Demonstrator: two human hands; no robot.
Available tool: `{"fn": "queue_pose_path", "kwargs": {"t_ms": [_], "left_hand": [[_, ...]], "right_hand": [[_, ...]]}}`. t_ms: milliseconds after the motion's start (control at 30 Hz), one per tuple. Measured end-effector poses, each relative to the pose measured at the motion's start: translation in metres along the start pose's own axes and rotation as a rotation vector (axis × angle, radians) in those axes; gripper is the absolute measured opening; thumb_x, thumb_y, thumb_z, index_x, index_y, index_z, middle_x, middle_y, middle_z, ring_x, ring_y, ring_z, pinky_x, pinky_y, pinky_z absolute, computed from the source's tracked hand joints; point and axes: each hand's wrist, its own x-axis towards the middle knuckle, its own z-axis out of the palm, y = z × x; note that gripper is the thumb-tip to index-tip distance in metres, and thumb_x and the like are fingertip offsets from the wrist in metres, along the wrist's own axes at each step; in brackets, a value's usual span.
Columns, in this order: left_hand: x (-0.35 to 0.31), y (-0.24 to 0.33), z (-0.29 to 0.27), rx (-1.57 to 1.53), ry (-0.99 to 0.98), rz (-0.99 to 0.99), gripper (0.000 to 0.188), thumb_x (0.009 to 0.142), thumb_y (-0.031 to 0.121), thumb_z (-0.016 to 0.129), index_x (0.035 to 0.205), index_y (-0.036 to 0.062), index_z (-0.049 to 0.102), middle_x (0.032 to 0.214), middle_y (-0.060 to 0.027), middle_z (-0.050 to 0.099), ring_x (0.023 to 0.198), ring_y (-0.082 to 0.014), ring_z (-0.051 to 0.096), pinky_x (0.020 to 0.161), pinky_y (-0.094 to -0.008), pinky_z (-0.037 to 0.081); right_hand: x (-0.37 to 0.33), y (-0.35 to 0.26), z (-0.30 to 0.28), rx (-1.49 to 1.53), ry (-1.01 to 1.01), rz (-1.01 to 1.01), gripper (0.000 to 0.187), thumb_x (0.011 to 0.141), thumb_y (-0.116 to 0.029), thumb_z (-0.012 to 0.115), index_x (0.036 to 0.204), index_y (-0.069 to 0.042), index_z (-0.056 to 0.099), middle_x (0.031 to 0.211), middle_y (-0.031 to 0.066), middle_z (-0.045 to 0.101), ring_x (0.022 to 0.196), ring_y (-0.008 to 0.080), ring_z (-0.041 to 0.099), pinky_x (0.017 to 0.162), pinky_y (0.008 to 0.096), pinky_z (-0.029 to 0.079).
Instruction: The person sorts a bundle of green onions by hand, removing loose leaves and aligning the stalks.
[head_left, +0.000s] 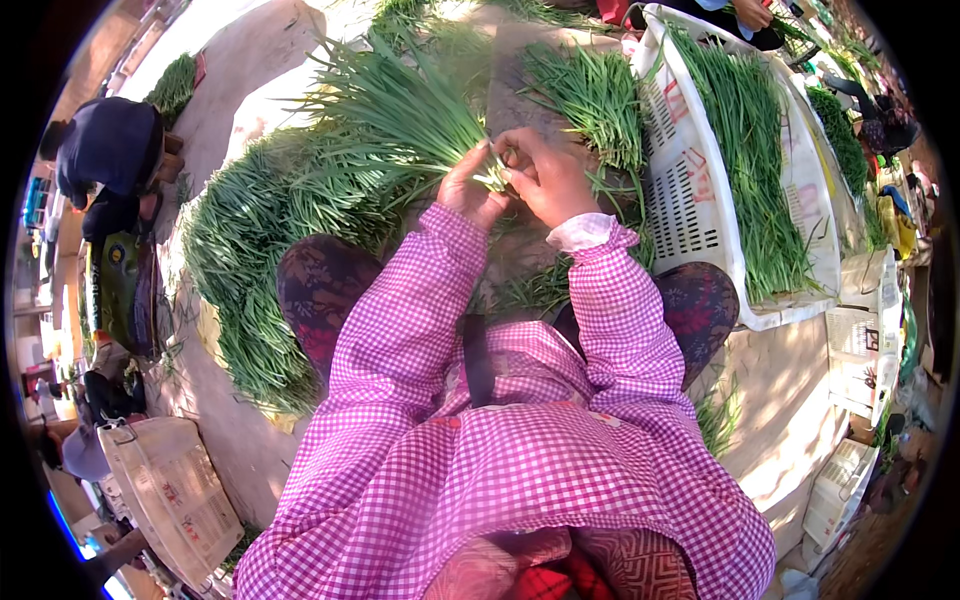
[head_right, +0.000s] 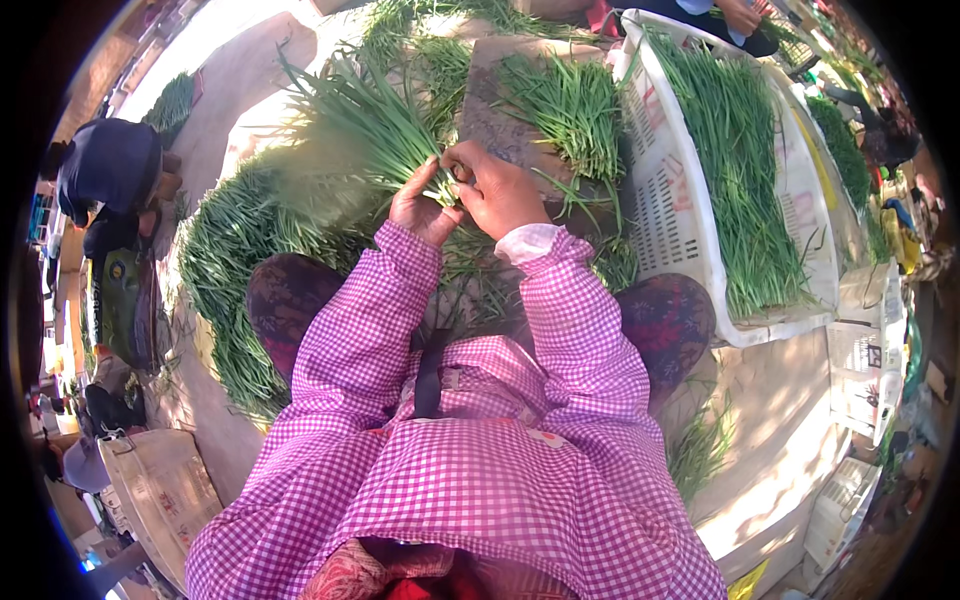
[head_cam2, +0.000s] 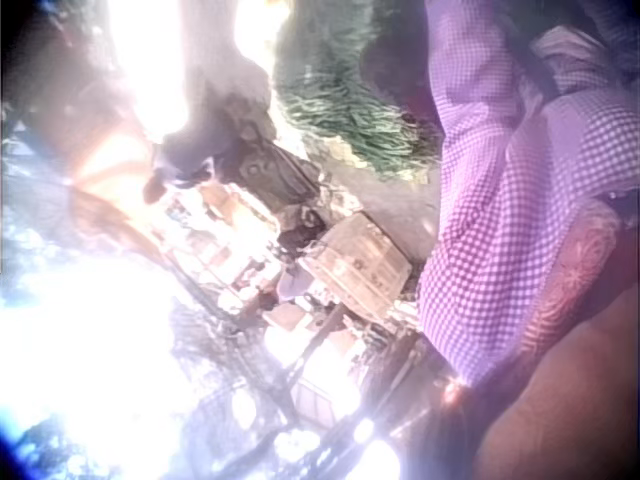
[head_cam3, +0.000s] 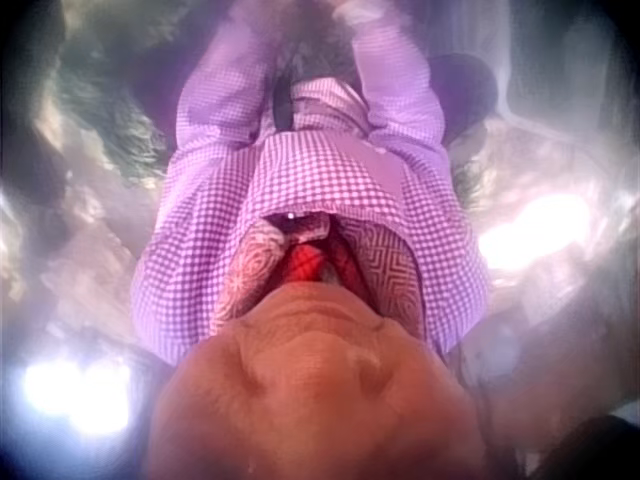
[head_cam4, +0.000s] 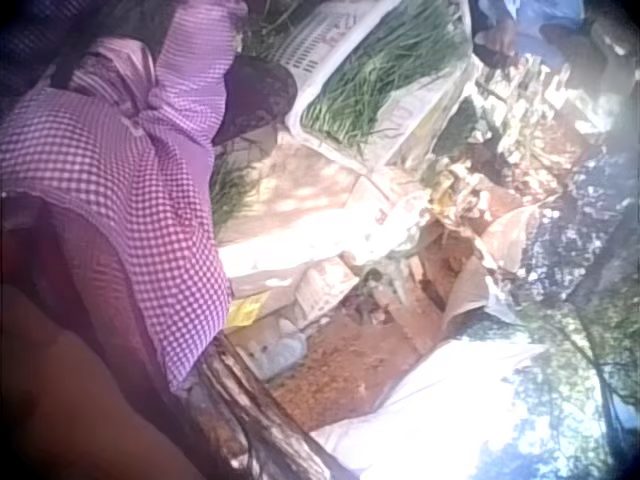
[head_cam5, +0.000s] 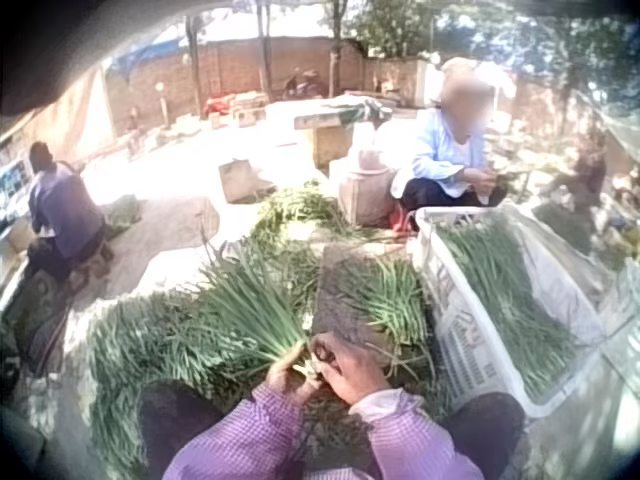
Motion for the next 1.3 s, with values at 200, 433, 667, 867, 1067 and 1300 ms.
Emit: {"fn": "queue_pose_path", "kwargs": {"t_ms": [200, 433, 667, 867, 1067, 1300], "left_hand": [[-0.008, 0.0, 0.018, -0.081, 0.115, -0.018, 0.028, 0.09, 0.026, 0.055, 0.109, 0.0051, 0.054, 0.11, -0.0136, 0.058, 0.104, -0.0305, 0.055, 0.092, -0.0514, 0.043], [-0.009, -0.002, 0.021, 0.035, 0.22, -0.052, 0.026, 0.09, 0.03, 0.055, 0.105, 0.0091, 0.057, 0.105, -0.0099, 0.06, 0.102, -0.0284, 0.056, 0.089, -0.0529, 0.045], [-0.012, -0.006, 0.04, 0.165, 0.442, -0.023, 0.024, 0.087, 0.03, 0.059, 0.097, 0.0086, 0.058, 0.095, -0.0069, 0.061, 0.091, -0.0252, 0.057, 0.083, -0.0484, 0.045], [-0.007, 0.005, 0.02, 0.108, 0.376, 0.047, 0.014, 0.089, 0.02, 0.056, 0.09, 0.0059, 0.054, 0.084, -0.0069, 0.059, 0.085, -0.0225, 0.058, 0.082, -0.0421, 0.048], [-0.007, 0.031, 0.009, 0.238, 0.519, 0.136, 0.013, 0.09, 0.018, 0.054, 0.09, 0.0061, 0.051, 0.079, -0.0054, 0.056, 0.071, -0.019, 0.054, 0.064, -0.0342, 0.048], [-0.013, 0.025, 0.016, 0.516, 0.578, 0.139, 0.016, 0.085, 0.014, 0.063, 0.09, 0.0043, 0.052, 0.07, -0.0048, 0.052, 0.055, -0.0151, 0.047, 0.046, -0.0285, 0.035]], "right_hand": [[-0.004, 0.001, 0.005, -0.34, 0.064, -0.309, 0.028, 0.076, -0.006, 0.059, 0.102, -0.015, 0.057, 0.095, 0.0046, 0.062, 0.077, 0.0275, 0.063, 0.062, 0.0367, 0.051], [-0.004, -0.003, 0.001, -0.632, -0.005, -0.378, 0.023, 0.075, -0.008, 0.058, 0.096, -0.017, 0.055, 0.088, 0.0032, 0.06, 0.071, 0.026, 0.062, 0.056, 0.0366, 0.048], [-0.005, 0.005, 0.012, -0.569, -0.021, -0.394, 0.019, 0.075, -0.008, 0.057, 0.091, -0.014, 0.052, 0.081, 0.005, 0.059, 0.066, 0.0267, 0.062, 0.053, 0.038, 0.047], [-0.012, 0.007, 0.01, -0.337, -0.197, -0.287, 0.015, 0.082, -0.011, 0.056, 0.096, -0.008, 0.053, 0.079, 0.0095, 0.061, 0.063, 0.027, 0.061, 0.055, 0.0349, 0.047], [-0.02, -0.046, -0.054, 0.621, -0.68, 0.089, 0.014, 0.087, -0.012, 0.058, 0.089, 0.001, 0.052, 0.07, 0.0037, 0.056, 0.055, 0.0101, 0.053, 0.055, 0.0258, 0.046], [-0.008, -0.015, -0.065, 0.545, -0.173, 0.234, 0.028, 0.089, -0.023, 0.059, 0.103, 0.001, 0.061, 0.07, 0.0018, 0.056, 0.055, 0.0046, 0.05, 0.054, 0.0194, 0.042]]}}
